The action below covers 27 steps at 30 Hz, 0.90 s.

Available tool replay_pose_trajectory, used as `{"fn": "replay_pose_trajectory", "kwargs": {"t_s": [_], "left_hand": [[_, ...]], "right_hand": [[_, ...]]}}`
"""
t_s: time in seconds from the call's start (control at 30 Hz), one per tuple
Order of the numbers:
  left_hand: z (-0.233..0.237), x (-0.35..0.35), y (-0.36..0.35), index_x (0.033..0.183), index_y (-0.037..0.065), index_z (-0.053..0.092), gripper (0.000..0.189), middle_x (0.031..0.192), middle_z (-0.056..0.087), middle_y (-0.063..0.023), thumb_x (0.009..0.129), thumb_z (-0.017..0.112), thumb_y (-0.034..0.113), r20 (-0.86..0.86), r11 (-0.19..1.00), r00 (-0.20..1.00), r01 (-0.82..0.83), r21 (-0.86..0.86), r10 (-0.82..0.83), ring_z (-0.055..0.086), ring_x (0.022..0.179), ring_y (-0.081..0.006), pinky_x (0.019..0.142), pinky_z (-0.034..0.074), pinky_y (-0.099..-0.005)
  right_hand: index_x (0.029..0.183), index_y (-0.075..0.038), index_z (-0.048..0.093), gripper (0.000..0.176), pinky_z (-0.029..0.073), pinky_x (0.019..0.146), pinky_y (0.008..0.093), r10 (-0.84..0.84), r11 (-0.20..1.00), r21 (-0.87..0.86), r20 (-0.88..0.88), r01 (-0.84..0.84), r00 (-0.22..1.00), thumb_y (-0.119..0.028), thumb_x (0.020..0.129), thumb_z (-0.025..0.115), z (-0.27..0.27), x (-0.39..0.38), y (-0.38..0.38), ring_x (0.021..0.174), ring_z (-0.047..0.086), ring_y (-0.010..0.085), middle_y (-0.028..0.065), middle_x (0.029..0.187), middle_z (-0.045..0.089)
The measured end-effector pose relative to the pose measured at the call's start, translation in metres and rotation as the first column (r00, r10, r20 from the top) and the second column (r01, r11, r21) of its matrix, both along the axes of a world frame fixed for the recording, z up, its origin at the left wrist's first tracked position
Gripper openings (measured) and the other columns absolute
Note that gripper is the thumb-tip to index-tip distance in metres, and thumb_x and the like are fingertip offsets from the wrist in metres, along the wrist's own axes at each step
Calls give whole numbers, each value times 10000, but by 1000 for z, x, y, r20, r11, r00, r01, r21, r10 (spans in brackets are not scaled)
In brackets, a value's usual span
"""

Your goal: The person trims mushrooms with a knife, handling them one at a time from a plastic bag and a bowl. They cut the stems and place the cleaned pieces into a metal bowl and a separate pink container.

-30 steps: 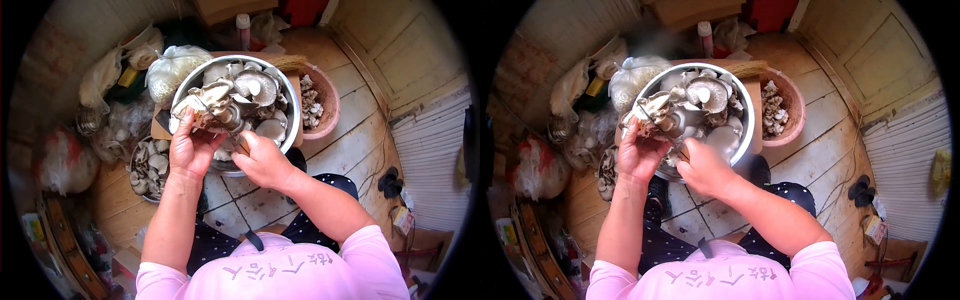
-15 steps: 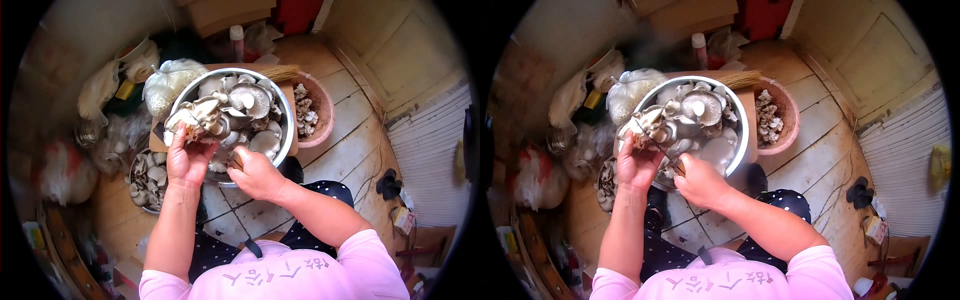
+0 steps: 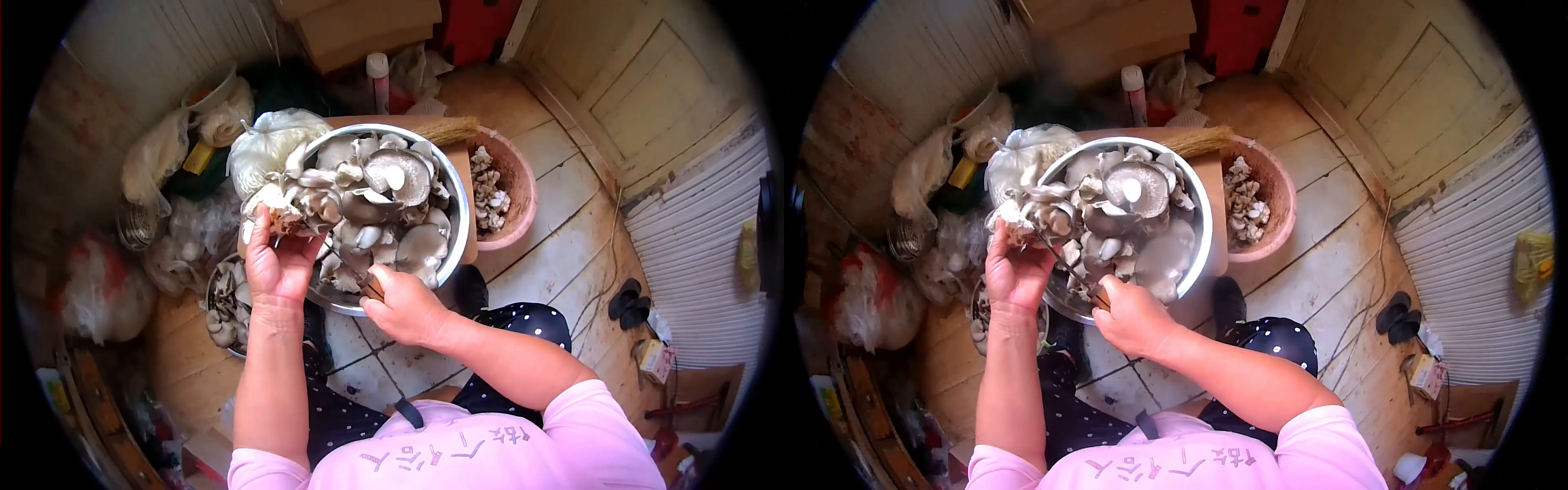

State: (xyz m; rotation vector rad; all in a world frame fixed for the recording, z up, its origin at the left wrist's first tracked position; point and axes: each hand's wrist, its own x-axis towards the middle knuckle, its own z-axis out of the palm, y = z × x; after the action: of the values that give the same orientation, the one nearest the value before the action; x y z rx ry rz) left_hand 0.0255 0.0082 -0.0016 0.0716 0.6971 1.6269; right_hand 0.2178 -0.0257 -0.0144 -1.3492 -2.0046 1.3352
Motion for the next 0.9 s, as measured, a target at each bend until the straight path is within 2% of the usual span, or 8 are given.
{"fn": "replay_pose_trajectory", "kwargs": {"t_s": [0.17,0.23,0.4,0.5,0.6,0.67,0.77,0.9], "left_hand": [[-11,-7,5,1254,122,516,468,1209,566,-102,881,665,362,-21,998,1000,-5,-55,4,565,1105,-289,956,464,-539],[-15,-11,6,1204,140,555,415,1151,586,-75,870,680,350,-121,994,993,-18,-112,4,580,1038,-250,881,486,-489],[-14,-13,3,1151,149,586,359,1079,613,-42,856,692,323,-179,994,984,2,-113,-22,580,979,-211,788,466,-426],[-12,-12,1,1162,149,580,364,1100,608,-44,858,684,320,-175,993,983,38,-108,-56,581,1000,-225,825,473,-451],[-6,-9,0,1209,147,559,418,1152,597,-53,857,671,344,-138,993,985,95,-64,-103,569,1057,-244,885,465,-487],[-2,-4,-1,1303,108,508,524,1277,556,-103,878,607,397,-140,992,982,125,-24,-127,514,1193,-292,1009,400,-527],[6,1,-4,1318,134,502,546,1299,548,-92,875,593,441,-142,985,975,171,-2,-169,499,1216,-288,1020,380,-531],[9,8,-5,1329,159,494,587,1313,545,-70,856,618,485,-103,974,973,215,75,-207,495,1226,-278,1007,384,-556]], "right_hand": [[998,23,520,288,474,742,448,7,1000,-19,-46,-8,999,-197,829,598,2,2,3,849,600,433,262,860,616],[1012,22,527,298,476,754,440,8,999,-39,-53,-10,999,-197,825,601,1,4,4,860,607,424,256,870,624],[1033,20,542,315,482,779,424,-8,999,-54,-43,6,999,-194,812,610,-1,6,7,876,622,397,242,895,641],[1028,18,548,309,485,782,417,-14,997,-74,-41,11,999,-191,809,610,0,7,6,869,628,384,233,891,644],[1028,18,551,309,485,778,411,-53,996,-71,-114,45,992,-190,808,612,6,7,5,864,633,370,225,886,646],[1043,14,549,318,485,769,406,-36,998,-65,-148,27,988,-188,807,618,8,9,5,850,635,364,219,879,647],[1056,13,544,324,486,762,407,-9,999,-54,-83,5,996,-185,810,618,8,10,4,838,635,365,214,872,648],[1064,11,540,326,487,756,408,-13,1000,-23,-97,11,995,-185,814,615,2,9,3,832,635,367,211,870,648]]}}
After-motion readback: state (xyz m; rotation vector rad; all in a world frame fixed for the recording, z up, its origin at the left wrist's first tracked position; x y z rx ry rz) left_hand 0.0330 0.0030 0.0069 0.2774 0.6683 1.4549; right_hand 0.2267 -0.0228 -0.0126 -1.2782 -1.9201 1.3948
